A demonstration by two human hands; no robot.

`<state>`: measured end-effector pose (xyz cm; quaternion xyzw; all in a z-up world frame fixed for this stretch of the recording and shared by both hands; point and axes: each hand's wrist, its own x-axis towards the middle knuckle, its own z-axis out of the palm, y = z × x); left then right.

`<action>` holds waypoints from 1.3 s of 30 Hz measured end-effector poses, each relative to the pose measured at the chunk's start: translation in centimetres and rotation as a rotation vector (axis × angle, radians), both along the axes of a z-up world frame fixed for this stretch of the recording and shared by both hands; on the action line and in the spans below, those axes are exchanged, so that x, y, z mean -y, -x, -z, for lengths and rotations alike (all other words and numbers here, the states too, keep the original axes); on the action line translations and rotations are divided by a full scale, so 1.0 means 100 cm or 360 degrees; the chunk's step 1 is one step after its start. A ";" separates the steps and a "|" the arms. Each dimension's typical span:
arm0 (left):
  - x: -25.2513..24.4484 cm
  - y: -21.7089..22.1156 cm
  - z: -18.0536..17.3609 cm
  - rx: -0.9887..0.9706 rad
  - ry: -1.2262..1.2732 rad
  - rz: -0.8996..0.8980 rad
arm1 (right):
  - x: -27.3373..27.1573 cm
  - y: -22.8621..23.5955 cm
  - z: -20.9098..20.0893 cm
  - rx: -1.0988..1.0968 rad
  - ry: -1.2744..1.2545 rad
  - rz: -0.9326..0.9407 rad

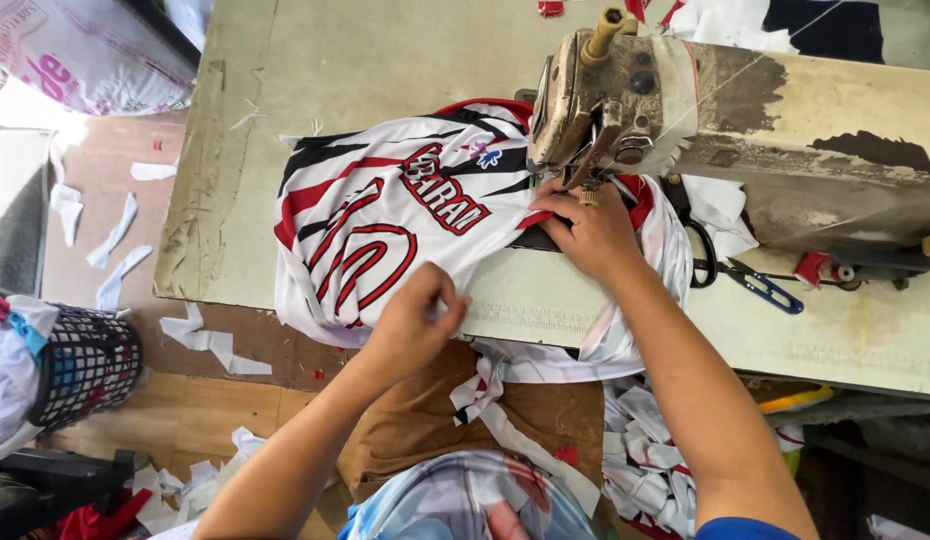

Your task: Trimming excess fabric from a jersey using scissors and then folding the garment for inspection.

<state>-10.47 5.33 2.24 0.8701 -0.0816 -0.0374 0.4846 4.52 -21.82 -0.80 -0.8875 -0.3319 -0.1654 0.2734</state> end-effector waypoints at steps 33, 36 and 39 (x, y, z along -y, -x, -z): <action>-0.047 -0.049 -0.051 0.0836 -0.0361 0.0115 | 0.001 0.010 -0.013 -0.0113 0.0146 -0.0124; -0.053 -0.051 -0.048 0.0882 -0.0475 0.0095 | 0.003 0.013 -0.011 -0.0381 0.0226 -0.0028; -0.059 -0.051 -0.043 0.0927 -0.0496 0.0035 | 0.002 0.013 -0.009 -0.0380 0.0211 0.0003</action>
